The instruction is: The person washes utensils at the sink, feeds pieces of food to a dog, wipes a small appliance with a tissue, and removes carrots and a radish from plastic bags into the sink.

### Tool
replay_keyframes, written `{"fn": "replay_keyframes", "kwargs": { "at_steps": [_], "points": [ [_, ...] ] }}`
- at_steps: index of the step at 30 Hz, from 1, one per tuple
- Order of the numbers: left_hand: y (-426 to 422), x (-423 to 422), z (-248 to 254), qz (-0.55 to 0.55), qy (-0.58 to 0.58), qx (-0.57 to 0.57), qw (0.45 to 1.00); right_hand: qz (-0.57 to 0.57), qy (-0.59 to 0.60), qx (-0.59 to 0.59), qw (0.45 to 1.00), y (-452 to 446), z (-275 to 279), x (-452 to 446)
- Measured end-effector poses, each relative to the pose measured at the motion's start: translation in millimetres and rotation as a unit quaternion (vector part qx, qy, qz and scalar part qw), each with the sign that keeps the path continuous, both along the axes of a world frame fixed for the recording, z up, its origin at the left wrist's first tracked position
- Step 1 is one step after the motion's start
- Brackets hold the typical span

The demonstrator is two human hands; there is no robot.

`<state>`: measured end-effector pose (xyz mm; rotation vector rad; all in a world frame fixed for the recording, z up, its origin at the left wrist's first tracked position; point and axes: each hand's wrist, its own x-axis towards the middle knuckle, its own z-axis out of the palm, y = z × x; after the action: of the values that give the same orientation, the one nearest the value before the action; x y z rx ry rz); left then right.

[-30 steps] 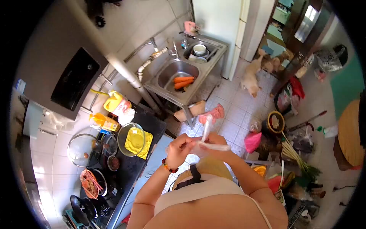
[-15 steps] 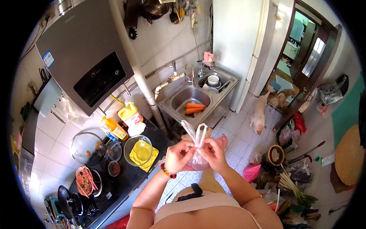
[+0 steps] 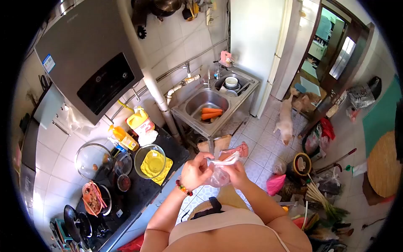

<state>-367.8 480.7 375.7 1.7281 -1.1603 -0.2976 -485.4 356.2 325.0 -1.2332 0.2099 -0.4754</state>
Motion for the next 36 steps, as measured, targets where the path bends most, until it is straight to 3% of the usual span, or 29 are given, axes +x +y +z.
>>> {"fn": "replay_keyframes", "kwargs": {
  "at_steps": [2, 4, 5, 7, 9, 11, 12, 14, 16, 19, 22, 24, 25, 26, 29, 30, 31, 32, 33, 34, 36],
  "points": [
    [-3.4, 0.1, -12.0, 0.049, -0.092, -0.013, 0.994, 0.005, -0.009, -0.03, 0.999, 3.5, -2.3, -1.5],
    [-9.4, 0.9, -27.8, 0.1, 0.028, -0.067, 0.992, 0.026, -0.082, -0.094, 0.992, 2.2, -13.2, 0.0],
    [-11.9, 3.7, -37.5, 0.119, 0.093, -0.097, 0.984, 0.104, -0.032, 0.014, 0.994, 1.5, -26.6, -4.7],
    [-12.7, 6.8, -44.5, 0.116, 0.237, -0.097, 0.96, 0.112, -0.082, -0.017, 0.99, 7.2, -16.6, -3.9],
    [-10.2, 4.9, -42.6, 0.123, 0.177, -0.095, 0.972, 0.085, -0.048, -0.005, 0.995, 11.0, -15.9, -1.5],
    [-8.3, 3.3, -35.2, 0.162, -0.027, 0.012, 0.986, 0.071, -0.022, -0.019, 0.997, 12.0, -18.5, -0.1],
    [-8.4, 0.8, -30.0, 0.162, -0.097, 0.004, 0.982, 0.067, -0.012, -0.038, 0.997, 13.6, -20.5, -0.5],
    [-3.3, 8.1, -48.8, 0.146, 0.053, -0.033, 0.987, 0.068, -0.014, -0.027, 0.997, 16.6, -18.4, -1.7],
    [-5.4, 13.7, -55.8, 0.135, 0.248, -0.058, 0.958, 0.047, 0.003, -0.05, 0.998, 18.1, -26.4, 0.0],
    [-4.0, 19.4, -69.1, 0.091, 0.366, -0.024, 0.926, -0.004, 0.019, -0.007, 1.0, 18.5, -41.1, 5.1],
    [-5.7, 13.1, -75.0, 0.112, 0.224, -0.002, 0.968, -0.062, 0.063, 0.111, 0.99, 17.0, -47.4, 6.5],
    [-6.3, 5.7, -64.6, 0.126, -0.022, 0.058, 0.99, -0.082, 0.056, 0.166, 0.981, 16.3, -55.3, 10.2],
    [-5.1, 1.0, -54.6, 0.131, -0.145, 0.085, 0.977, -0.077, 0.059, 0.135, 0.986, 16.2, -52.6, 8.5],
    [-3.7, -3.3, -38.3, 0.114, -0.183, 0.145, 0.966, -0.072, 0.062, 0.104, 0.99, 17.5, -47.6, 5.6],
    [-0.6, 5.0, -55.2, 0.129, 0.042, 0.047, 0.99, -0.063, 0.045, -0.033, 0.996, 17.9, -42.5, -3.5],
    [-1.7, 16.9, -89.8, 0.138, 0.311, 0.007, 0.94, -0.056, 0.034, -0.084, 0.994, 18.8, -41.9, -6.5],
    [-0.9, 22.0, -103.1, 0.091, 0.392, -0.017, 0.915, -0.036, 0.07, -0.04, 0.996, 18.3, -34.2, -10.1],
    [2.6, 24.6, -112.4, 0.047, 0.266, -0.041, 0.962, -0.007, 0.106, 0.004, 0.994, 15.5, -20.9, -14.4],
    [0.4, 22.8, -99.9, 0.058, 0.262, -0.051, 0.962, 0.026, 0.143, 0.046, 0.988, 15.2, -15.6, -16.3],
    [-3.2, 21.1, -89.5, 0.044, 0.241, -0.135, 0.96, -0.002, 0.088, 0.043, 0.995, 13.4, -33.7, -13.6],
    [1.6, 22.3, -87.2, -0.002, 0.303, -0.133, 0.944, -0.014, 0.022, 0.064, 0.998, 6.0, -53.2, -9.3]
  ]
}}
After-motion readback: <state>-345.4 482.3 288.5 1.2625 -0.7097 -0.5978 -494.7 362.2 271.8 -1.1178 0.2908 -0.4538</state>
